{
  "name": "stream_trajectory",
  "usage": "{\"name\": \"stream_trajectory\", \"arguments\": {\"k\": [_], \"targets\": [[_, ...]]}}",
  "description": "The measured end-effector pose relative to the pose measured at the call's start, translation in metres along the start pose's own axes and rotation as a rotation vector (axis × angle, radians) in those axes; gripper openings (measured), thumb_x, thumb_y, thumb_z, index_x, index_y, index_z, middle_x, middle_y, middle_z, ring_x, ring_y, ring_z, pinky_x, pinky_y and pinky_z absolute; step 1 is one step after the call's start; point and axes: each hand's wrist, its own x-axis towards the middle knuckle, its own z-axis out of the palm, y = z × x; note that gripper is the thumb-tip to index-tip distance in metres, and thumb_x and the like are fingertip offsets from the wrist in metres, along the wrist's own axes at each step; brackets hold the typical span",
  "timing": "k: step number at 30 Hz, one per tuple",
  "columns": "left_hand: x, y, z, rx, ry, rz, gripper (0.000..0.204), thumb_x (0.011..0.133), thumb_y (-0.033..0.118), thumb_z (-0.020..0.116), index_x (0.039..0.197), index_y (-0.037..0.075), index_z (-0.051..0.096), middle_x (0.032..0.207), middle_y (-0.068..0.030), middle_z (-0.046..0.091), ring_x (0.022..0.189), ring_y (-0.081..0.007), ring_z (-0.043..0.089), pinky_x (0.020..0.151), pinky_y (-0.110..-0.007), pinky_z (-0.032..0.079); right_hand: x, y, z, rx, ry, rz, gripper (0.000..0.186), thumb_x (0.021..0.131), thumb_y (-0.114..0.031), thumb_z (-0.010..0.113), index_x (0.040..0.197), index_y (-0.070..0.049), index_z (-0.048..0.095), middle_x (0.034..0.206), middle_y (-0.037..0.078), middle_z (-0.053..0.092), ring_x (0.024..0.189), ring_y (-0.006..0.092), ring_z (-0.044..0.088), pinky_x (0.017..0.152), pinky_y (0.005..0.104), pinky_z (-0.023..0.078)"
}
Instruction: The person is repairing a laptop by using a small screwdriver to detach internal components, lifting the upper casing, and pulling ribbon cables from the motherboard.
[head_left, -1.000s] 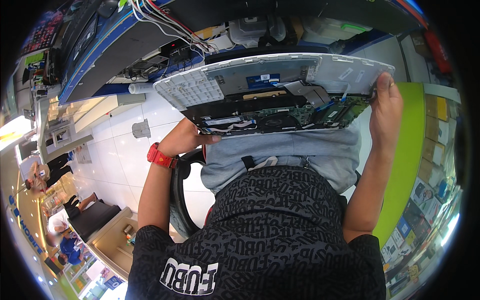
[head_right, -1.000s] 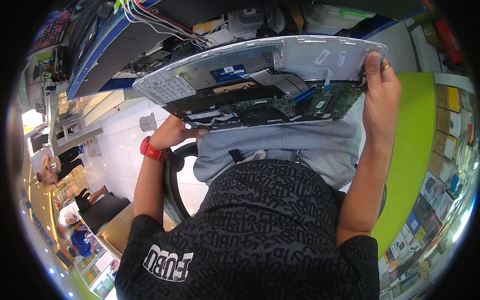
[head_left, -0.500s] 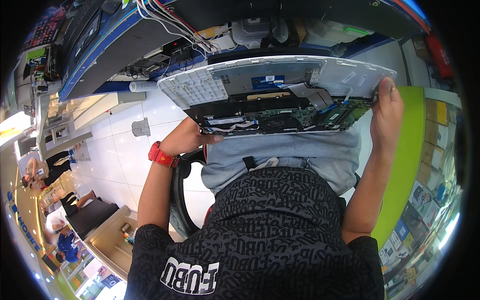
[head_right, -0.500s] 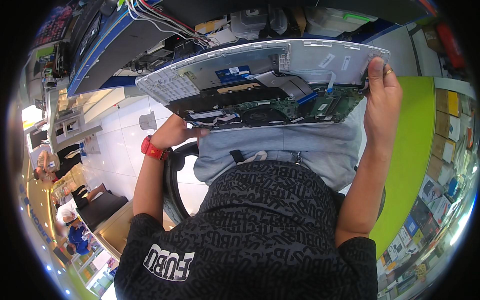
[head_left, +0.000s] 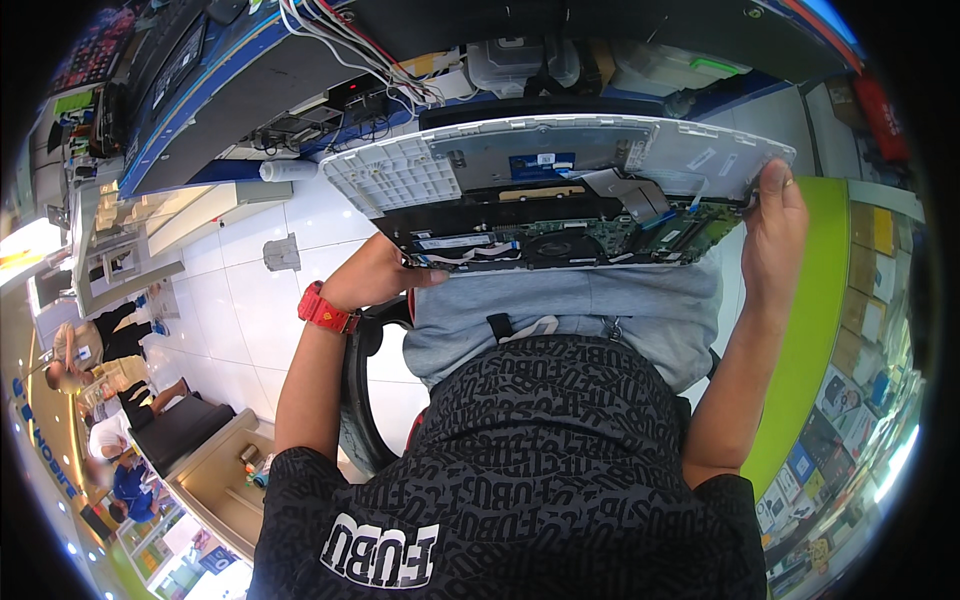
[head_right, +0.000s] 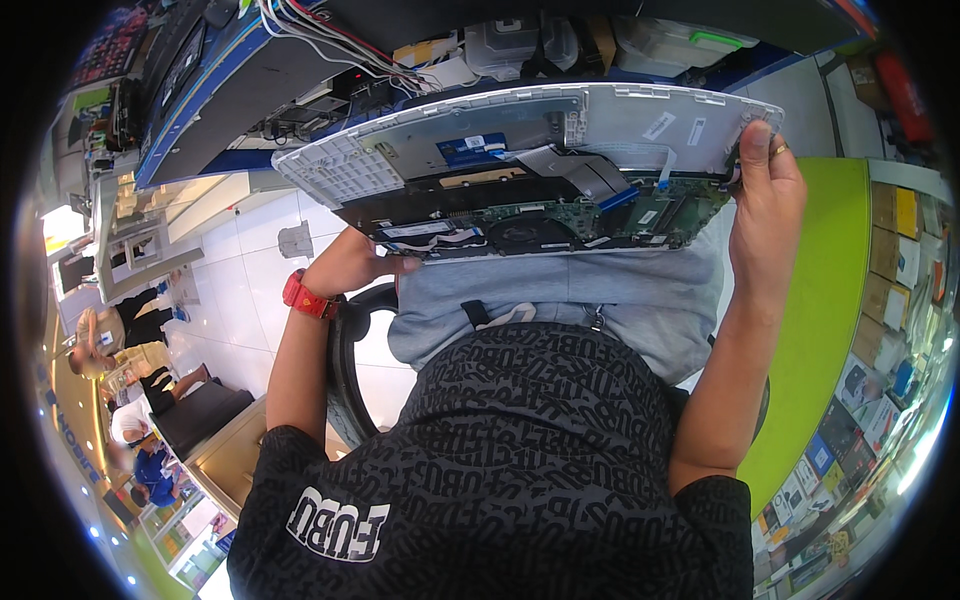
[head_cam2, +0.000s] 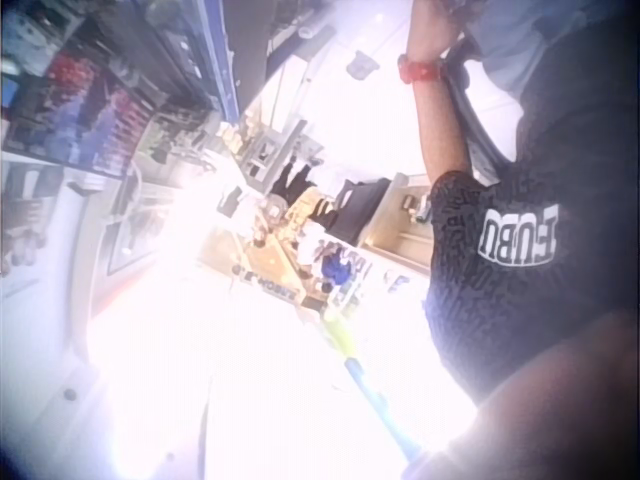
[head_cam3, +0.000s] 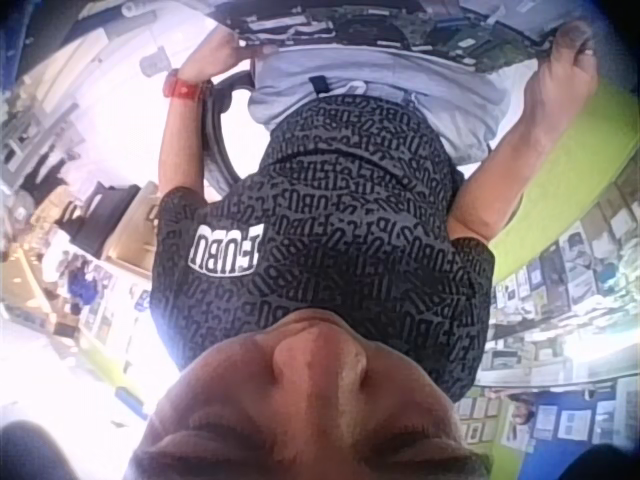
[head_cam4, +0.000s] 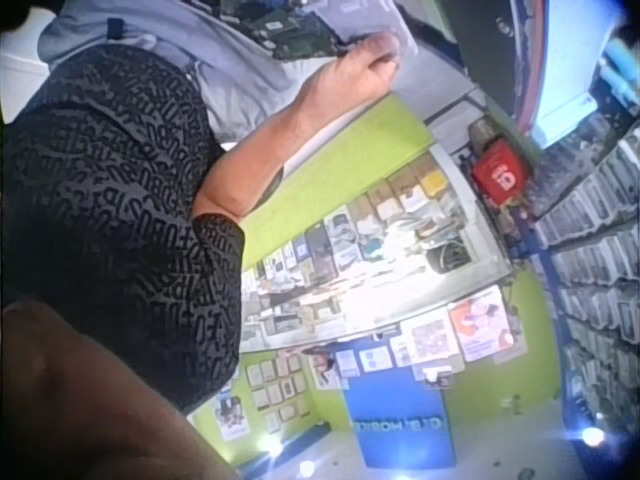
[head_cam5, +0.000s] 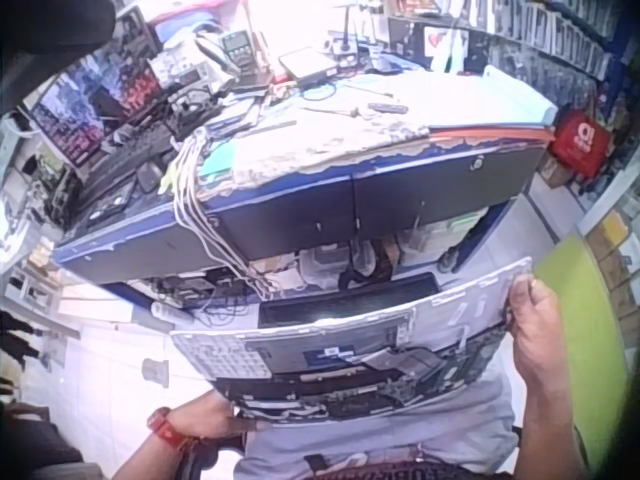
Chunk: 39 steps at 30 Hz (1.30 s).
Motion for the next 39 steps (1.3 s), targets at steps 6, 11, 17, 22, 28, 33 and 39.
{"name": "stream_trajectory", "arguments": {"k": [6, 11, 17, 22, 28, 33, 39], "targets": [[-0.002, 0.005, 0.001, 0.002, 0.02, 0.011, 0.065, 0.081, 0.002, 0.086, 0.141, 0.003, 0.059, 0.135, -0.0117, 0.067, 0.126, -0.0244, 0.059, 0.112, -0.039, 0.045, -0.001, -0.002, 0.0, -0.003, -0.003, 0.013, 0.048, 0.105, -0.051, 0.062, 0.107, -0.004, 0.071, 0.088, -0.006, 0.062, 0.08, 0.0036, 0.049, 0.074, 0.0212, 0.038], [-0.007, 0.01, 0.004, 0.072, 0.078, 0.023, 0.061, 0.083, 0.004, 0.084, 0.139, 0.002, 0.059, 0.124, -0.0143, 0.073, 0.116, -0.0257, 0.067, 0.104, -0.038, 0.05, -0.001, -0.003, -0.001, -0.001, -0.023, 0.018, 0.048, 0.105, -0.051, 0.061, 0.107, -0.003, 0.07, 0.089, -0.005, 0.063, 0.081, 0.0039, 0.051, 0.074, 0.0214, 0.04], [-0.05, 0.063, 0.045, 0.59, 0.493, -0.462, 0.032, 0.094, 0.017, 0.077, 0.119, -0.001, 0.065, 0.095, -0.0176, 0.072, 0.085, -0.0297, 0.072, 0.076, -0.042, 0.055, -0.005, -0.003, -0.003, -0.078, 0.022, 0.017, 0.048, 0.106, -0.051, 0.06, 0.108, -0.004, 0.07, 0.088, -0.006, 0.062, 0.079, 0.0037, 0.05, 0.072, 0.0214, 0.039], [-0.06, 0.073, 0.092, -0.046, 0.205, 0.025, 0.024, 0.104, 0.01, 0.06, 0.125, -0.001, 0.065, 0.113, -0.0152, 0.064, 0.102, -0.0268, 0.064, 0.091, -0.036, 0.05, 0.0, 0.01, -0.015, -0.143, 0.021, 0.011, 0.045, 0.106, -0.051, 0.059, 0.105, -0.007, 0.068, 0.083, -0.007, 0.055, 0.073, 0.0029, 0.042, 0.064, 0.0221, 0.032], [-0.027, 0.063, 0.124, -0.17, 0.317, 0.17, 0.051, 0.105, 0.008, 0.056, 0.152, -0.007, 0.04, 0.131, -0.0206, 0.054, 0.118, -0.0297, 0.06, 0.106, -0.039, 0.046, -0.004, 0.005, -0.011, -0.086, 0.026, 0.004, 0.044, 0.107, -0.05, 0.058, 0.105, -0.007, 0.067, 0.084, -0.007, 0.054, 0.072, 0.003, 0.041, 0.063, 0.0227, 0.031], [-0.022, 0.059, 0.132, -0.198, 0.366, 0.173, 0.056, 0.105, 0.008, 0.055, 0.155, -0.008, 0.034, 0.13, -0.0214, 0.055, 0.121, -0.0306, 0.058, 0.108, -0.04, 0.044, -0.005, 0.004, -0.015, -0.071, 0.02, 0.008, 0.048, 0.106, -0.051, 0.059, 0.107, -0.003, 0.064, 0.091, -0.004, 0.058, 0.078, 0.0044, 0.046, 0.067, 0.023, 0.035], [-0.017, 0.052, 0.136, -0.252, 0.371, 0.189, 0.054, 0.106, 0.009, 0.055, 0.153, -0.007, 0.035, 0.128, -0.0192, 0.054, 0.121, -0.0285, 0.058, 0.106, -0.04, 0.046, -0.005, 0.004, -0.021, -0.157, 0.025, 0.011, 0.051, 0.105, -0.053, 0.058, 0.107, -0.002, 0.063, 0.088, -0.004, 0.054, 0.077, 0.0054, 0.043, 0.067, 0.0237, 0.035]]}}
